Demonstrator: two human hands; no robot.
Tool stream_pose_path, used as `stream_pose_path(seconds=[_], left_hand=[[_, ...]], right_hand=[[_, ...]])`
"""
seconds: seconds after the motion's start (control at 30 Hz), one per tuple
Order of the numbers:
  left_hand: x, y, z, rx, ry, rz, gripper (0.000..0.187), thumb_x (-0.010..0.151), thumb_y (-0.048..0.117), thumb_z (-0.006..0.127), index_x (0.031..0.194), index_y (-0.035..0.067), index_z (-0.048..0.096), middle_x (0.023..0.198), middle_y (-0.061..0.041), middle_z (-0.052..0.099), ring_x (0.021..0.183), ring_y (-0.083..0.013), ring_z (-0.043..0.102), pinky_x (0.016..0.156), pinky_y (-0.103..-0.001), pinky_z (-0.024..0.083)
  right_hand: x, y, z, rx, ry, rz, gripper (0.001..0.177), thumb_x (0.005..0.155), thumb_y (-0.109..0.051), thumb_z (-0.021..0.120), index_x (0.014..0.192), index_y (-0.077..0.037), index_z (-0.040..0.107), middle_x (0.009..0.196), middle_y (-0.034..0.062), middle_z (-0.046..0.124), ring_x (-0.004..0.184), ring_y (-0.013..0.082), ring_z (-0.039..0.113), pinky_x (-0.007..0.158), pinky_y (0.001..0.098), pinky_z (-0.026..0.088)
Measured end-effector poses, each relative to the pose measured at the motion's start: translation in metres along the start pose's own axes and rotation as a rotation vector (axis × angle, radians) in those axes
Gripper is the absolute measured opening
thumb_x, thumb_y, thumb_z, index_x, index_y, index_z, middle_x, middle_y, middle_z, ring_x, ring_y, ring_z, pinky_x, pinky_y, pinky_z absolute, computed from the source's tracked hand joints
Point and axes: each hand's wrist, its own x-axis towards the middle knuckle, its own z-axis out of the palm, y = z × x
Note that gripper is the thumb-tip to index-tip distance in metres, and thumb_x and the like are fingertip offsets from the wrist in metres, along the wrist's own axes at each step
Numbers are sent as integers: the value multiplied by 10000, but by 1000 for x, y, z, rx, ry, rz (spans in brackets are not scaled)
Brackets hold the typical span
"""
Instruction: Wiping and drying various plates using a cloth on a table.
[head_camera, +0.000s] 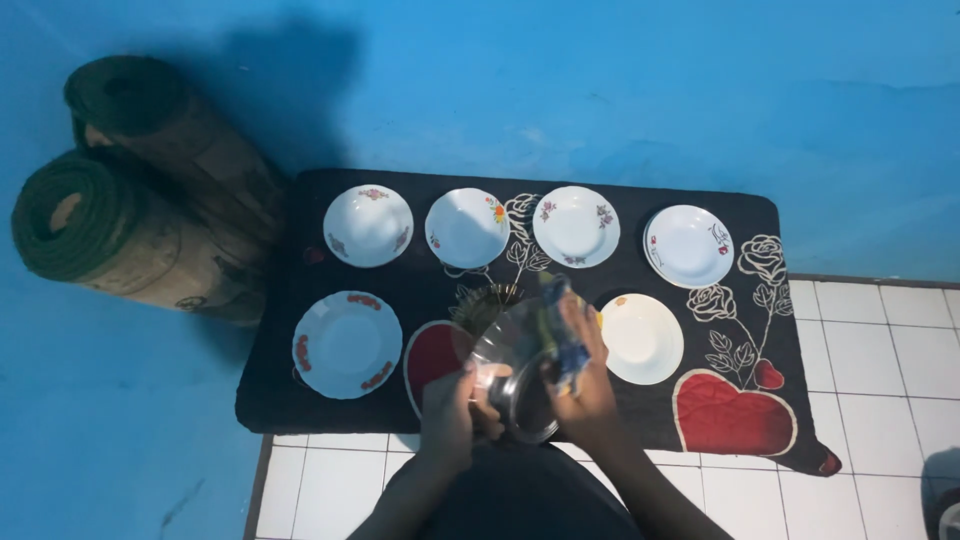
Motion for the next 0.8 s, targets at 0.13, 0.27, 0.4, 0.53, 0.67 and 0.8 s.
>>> stream_pose_path(seconds=[0.13,0.27,0.4,0.53,0.67,0.8], left_hand=[[18,-9,-6,232,-61,293,543,1036,434,369,1254,49,684,806,-112,689,647,-179,709,576,-315,581],[37,-9,-10,543,217,707,504,1103,435,390,1190,9,644,960,-89,735,813,-173,754,721,-307,594],[37,27,-1,-210,216,336,578,1114,449,403,1150,-38,713,841,-88,673,674,-147,687,626,-255,552],[30,44,7,-442,175,220,589,1093,465,398,1165,-30,710,634,-75,569,475,-170,587,465,-290,505],[21,57,13,-279,80,79,611,1070,462,293,1202,32,706,585,-63,614,490,-145,624,502,-276,524],[23,57,17,29,14,147,633,1086,446,270,1210,37,737,603,-81,636,526,-149,669,549,-269,549]], right_hand=[[-10,21,33,-404,-103,-149,781,851,-309,676,1547,-125,376,1643,169,279,1515,532,176,1106,735,182],[-35,40,45,-697,-127,-480,634,918,-349,668,1518,-274,476,1663,100,297,1571,499,205,1128,804,211],[-36,61,40,-645,-161,-538,630,880,-438,669,1447,-224,494,1641,175,310,1532,525,231,1105,819,202],[-30,177,40,-856,-302,-63,699,762,-440,644,1373,-174,433,1549,229,272,1462,495,201,1053,715,226],[7,104,15,-426,-80,15,764,930,-378,590,1580,-60,346,1678,252,278,1578,493,196,1211,663,204],[44,37,4,-151,-51,14,732,1011,-351,581,1609,-17,323,1702,236,273,1600,492,169,1252,637,172]])
